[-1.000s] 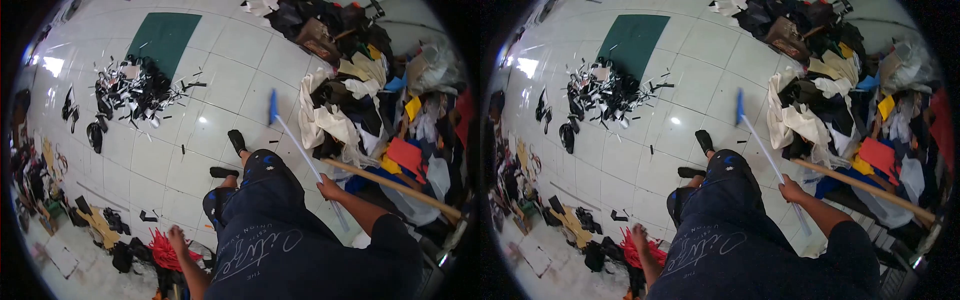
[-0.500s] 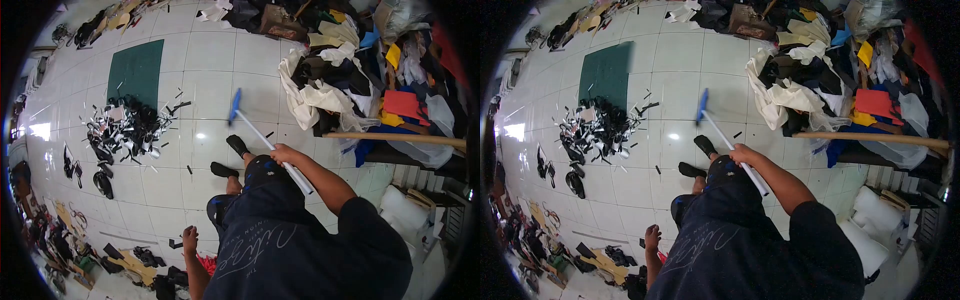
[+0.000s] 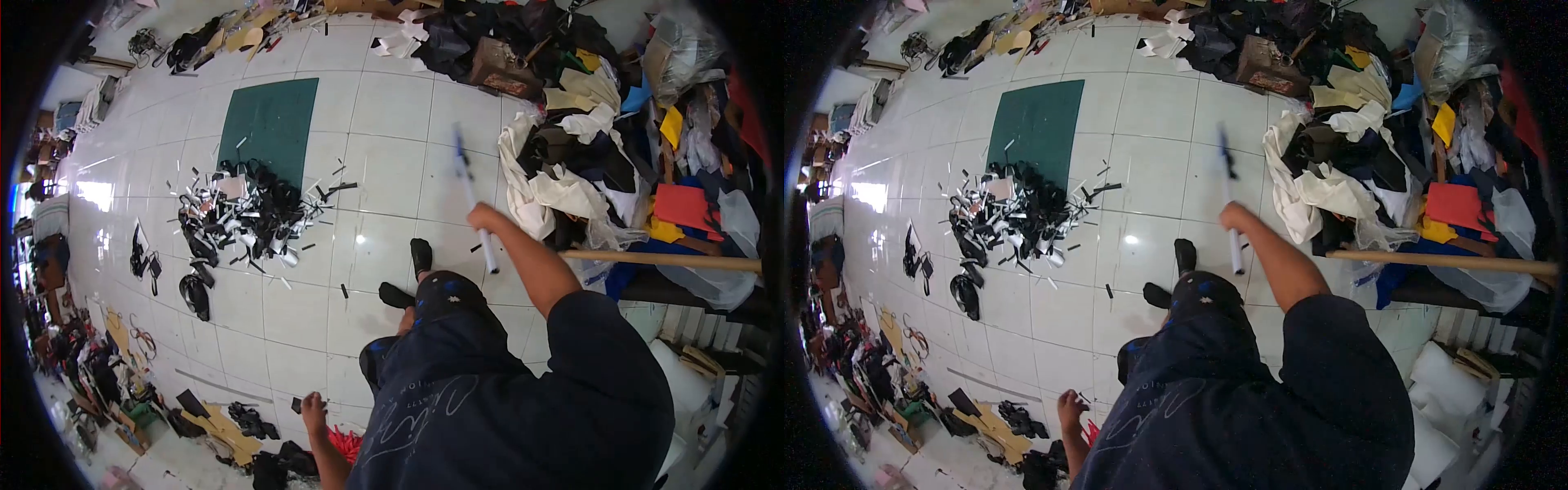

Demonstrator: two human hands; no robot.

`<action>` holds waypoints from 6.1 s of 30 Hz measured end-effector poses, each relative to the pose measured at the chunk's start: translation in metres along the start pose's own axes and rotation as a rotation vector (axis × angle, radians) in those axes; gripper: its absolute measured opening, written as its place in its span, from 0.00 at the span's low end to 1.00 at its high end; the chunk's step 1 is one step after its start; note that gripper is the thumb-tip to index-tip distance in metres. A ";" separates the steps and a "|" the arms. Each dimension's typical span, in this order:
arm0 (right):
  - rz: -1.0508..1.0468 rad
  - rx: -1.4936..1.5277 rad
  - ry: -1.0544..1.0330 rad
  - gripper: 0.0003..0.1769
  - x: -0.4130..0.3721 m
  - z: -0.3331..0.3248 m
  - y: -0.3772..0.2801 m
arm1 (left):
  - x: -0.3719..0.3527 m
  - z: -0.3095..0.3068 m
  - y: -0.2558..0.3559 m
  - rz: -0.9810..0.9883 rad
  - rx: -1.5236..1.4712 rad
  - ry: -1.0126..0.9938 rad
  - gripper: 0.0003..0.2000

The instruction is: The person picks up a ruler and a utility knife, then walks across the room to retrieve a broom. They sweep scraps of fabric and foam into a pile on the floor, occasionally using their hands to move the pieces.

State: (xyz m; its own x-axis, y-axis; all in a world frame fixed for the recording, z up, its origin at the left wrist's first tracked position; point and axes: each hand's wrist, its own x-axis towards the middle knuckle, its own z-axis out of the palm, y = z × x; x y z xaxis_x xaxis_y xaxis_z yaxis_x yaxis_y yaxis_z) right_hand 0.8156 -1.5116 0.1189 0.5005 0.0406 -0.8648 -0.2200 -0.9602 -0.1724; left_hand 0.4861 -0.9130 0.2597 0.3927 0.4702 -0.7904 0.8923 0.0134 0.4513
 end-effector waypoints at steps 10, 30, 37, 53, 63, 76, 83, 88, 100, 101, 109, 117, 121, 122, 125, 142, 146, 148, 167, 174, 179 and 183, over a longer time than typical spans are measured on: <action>-0.336 0.689 -0.311 0.15 -0.122 0.025 -0.213 | 0.025 0.032 0.018 -0.039 0.158 -0.167 0.17; 0.181 0.976 -0.047 0.09 -0.196 0.166 -0.035 | 0.038 -0.040 0.001 -0.075 0.213 -0.123 0.17; -0.104 1.067 -0.342 0.09 -0.135 0.114 -0.203 | 0.052 -0.028 0.005 -0.040 0.219 -0.150 0.19; 0.081 0.295 -0.101 0.18 -0.046 -0.024 -0.017 | -0.045 -0.024 -0.110 -0.262 -0.217 0.175 0.11; -0.370 -0.109 -0.132 0.23 0.114 -0.136 -0.162 | -0.104 0.071 -0.064 -0.537 -0.414 0.239 0.09; -0.303 -0.088 0.050 0.26 0.008 -0.257 0.033 | -0.053 0.270 0.253 0.137 -0.102 -0.002 0.17; 0.153 -0.358 0.185 0.29 -0.100 -0.331 0.167 | -0.046 0.254 0.119 -0.404 -0.221 0.138 0.20; 0.204 -0.306 0.234 0.27 0.007 -0.333 0.256 | -0.081 0.299 0.118 -0.381 -0.242 0.162 0.22; -0.077 0.105 0.118 0.29 -0.013 -0.426 0.211 | -0.072 0.469 0.325 0.023 -0.049 -0.034 0.22; -0.015 0.050 0.104 0.29 -0.005 -0.439 0.200 | -0.075 0.473 0.348 0.053 -0.111 0.007 0.21; -0.325 0.126 -0.270 0.25 0.093 -0.414 0.025 | -0.082 0.464 0.301 -0.061 -0.291 0.205 0.18; -0.765 -0.041 -0.356 0.26 0.103 -0.365 -0.150 | -0.097 0.458 0.236 -0.459 -0.438 0.159 0.15; -0.716 -0.004 -0.137 0.34 0.121 -0.419 -0.126 | -0.079 0.440 0.225 -0.409 -0.624 0.267 0.15; -0.652 -0.086 -0.060 0.34 0.124 -0.442 -0.123 | -0.072 0.437 0.236 -0.388 -0.630 0.269 0.16; -0.479 -0.294 0.113 0.34 0.130 -0.519 -0.137 | -0.062 0.427 0.263 -0.388 -0.695 0.323 0.17; -0.754 -0.332 -0.318 0.27 0.266 -0.511 -0.371 | -0.001 0.504 0.455 -0.533 -0.620 0.218 0.18; -0.637 -0.028 -0.510 0.28 0.277 -0.562 -0.347 | 0.020 0.471 0.528 -0.339 -0.666 0.386 0.19; -0.357 0.160 -0.584 0.24 0.280 -0.612 -0.325 | 0.022 0.457 0.548 -0.334 -0.716 0.449 0.18; -0.612 -0.368 -0.463 0.22 0.334 -0.433 -0.627 | -0.087 0.560 0.490 -0.805 -0.916 0.551 0.18; -0.869 -0.547 -0.220 0.24 0.316 -0.477 -0.447 | -0.087 0.554 0.452 -0.653 -1.112 0.727 0.17; -0.641 -0.713 -0.212 0.23 0.260 -0.523 -0.335 | -0.114 0.633 0.378 -0.775 -1.258 0.592 0.16; -0.732 -0.820 -0.211 0.23 0.299 -0.485 -0.292 | -0.156 0.672 0.334 -0.925 -1.374 0.426 0.14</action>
State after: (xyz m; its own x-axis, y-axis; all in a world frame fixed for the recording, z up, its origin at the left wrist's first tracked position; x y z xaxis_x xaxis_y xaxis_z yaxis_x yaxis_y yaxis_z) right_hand 1.4351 -1.3535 0.1392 0.1136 0.6413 -0.7588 0.7270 -0.5743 -0.3765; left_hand 0.8724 -1.5750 0.2555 -0.3921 0.0509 -0.9185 -0.1513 0.9813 0.1190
